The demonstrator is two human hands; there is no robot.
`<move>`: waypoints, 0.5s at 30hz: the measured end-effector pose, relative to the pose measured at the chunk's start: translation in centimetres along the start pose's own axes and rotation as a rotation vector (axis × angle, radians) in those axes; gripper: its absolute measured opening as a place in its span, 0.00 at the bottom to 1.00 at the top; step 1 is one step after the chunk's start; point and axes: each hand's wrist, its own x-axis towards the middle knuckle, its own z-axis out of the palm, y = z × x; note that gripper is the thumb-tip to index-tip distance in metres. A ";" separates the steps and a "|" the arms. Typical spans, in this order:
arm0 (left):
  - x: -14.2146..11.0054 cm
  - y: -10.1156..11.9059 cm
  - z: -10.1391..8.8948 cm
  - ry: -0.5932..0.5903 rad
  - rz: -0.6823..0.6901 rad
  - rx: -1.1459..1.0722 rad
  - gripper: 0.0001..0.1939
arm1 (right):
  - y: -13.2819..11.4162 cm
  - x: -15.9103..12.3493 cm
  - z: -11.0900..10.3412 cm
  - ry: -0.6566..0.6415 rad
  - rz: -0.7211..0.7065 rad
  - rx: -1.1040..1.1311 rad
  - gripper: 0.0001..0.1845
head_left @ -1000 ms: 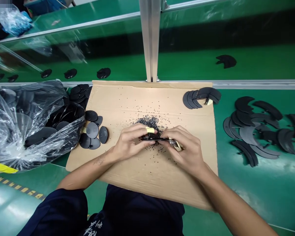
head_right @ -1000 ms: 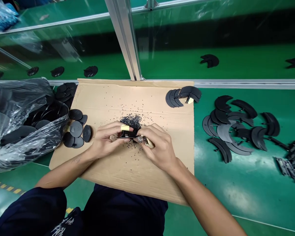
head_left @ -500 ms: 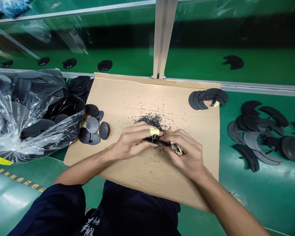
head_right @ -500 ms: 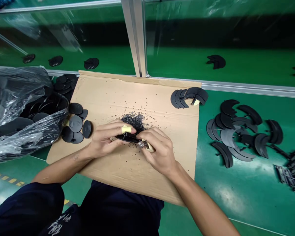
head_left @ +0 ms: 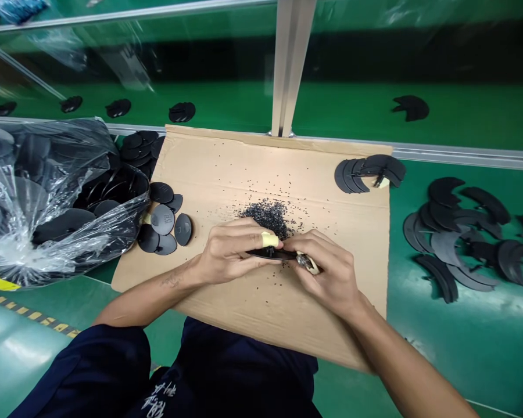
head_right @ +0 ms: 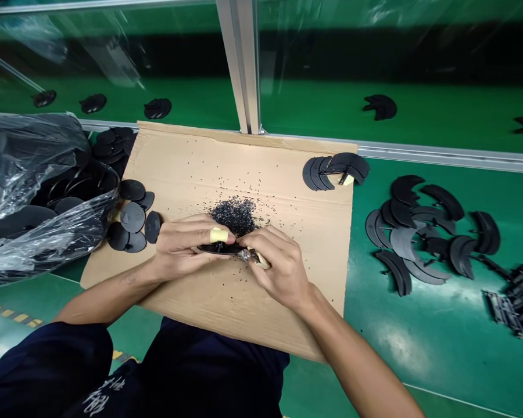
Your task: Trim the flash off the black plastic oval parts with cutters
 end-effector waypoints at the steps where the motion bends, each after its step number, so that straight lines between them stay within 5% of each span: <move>1: 0.0 0.1 0.1 0.011 -0.001 0.018 0.11 | 0.0 0.0 0.0 -0.002 0.003 0.005 0.14; 8: 0.0 0.1 0.2 -0.052 -0.090 -0.095 0.18 | -0.2 0.0 0.0 0.064 0.077 0.092 0.10; 12: -0.1 -0.2 -0.3 -0.116 -0.303 -0.407 0.26 | -0.3 0.3 0.0 0.077 0.176 0.166 0.06; 15: -0.1 -0.5 -0.6 -0.132 -0.473 -0.553 0.19 | -0.4 0.6 -0.1 0.022 0.241 0.208 0.03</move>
